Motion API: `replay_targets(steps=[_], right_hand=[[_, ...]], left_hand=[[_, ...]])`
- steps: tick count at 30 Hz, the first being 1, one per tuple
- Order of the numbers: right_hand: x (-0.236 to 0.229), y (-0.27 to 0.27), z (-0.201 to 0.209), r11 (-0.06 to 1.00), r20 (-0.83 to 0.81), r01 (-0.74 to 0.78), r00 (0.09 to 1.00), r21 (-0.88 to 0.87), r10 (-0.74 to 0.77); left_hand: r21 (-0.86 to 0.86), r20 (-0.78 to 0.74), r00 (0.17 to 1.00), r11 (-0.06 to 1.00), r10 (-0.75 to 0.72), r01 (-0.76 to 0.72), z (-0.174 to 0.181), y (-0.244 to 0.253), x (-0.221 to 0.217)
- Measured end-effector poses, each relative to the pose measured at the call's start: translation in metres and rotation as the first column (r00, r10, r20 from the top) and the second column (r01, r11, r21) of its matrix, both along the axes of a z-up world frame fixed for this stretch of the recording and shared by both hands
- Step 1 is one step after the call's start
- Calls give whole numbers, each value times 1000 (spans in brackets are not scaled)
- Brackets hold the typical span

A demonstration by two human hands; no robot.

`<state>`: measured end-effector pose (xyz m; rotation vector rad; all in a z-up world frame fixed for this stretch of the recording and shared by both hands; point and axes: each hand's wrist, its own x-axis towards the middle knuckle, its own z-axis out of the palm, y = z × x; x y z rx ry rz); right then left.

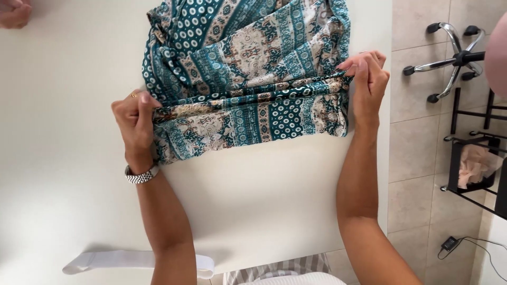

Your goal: Fold the top edge of a patterned fabric over an elastic band to create a waistband

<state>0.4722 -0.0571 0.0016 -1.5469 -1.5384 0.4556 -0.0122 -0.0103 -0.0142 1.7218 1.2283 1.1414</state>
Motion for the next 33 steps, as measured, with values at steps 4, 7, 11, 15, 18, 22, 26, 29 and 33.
replay_targets(steps=[4, 7, 11, 15, 18, 22, 26, 29, 33], right_hand=[[13, -2, -19, 1000, 2, 7, 1000, 28, -7], [37, -8, -44, 981, -42, 153, 988, 117, -149], [29, -17, -7, 932, -30, 235, 971, 275, -236], [31, -33, 26, 919, 179, 76, 972, 387, -155], [67, -90, 11, 937, 296, 166, 919, 307, -260], [68, -139, 71, 809, 603, -22, 678, 588, -420], [54, -201, 72, 814, 688, 13, 527, 581, -499], [8, -262, 63, 922, 780, 190, 492, 338, -388], [-58, -302, 42, 908, 774, 410, 600, -83, -200]], left_hand=[[6, 4, 1000, 1000, 20, -20, -25, 0, -14], [-11, 349, 912, 973, 218, -229, -53, -4, -37], [-7, 479, 826, 943, 296, -334, -32, 1, -31], [-74, 455, 796, 908, 399, -413, -9, -6, -19], [109, 145, 975, 977, 166, -182, 28, -17, -27], [511, -388, 893, 860, 228, 3, 103, -54, -32], [616, -586, 720, 782, 371, 97, 121, -152, -16], [532, -752, 516, 840, 410, 109, 121, -234, -15], [196, -936, 258, 963, 239, -184, 105, -300, 6]])
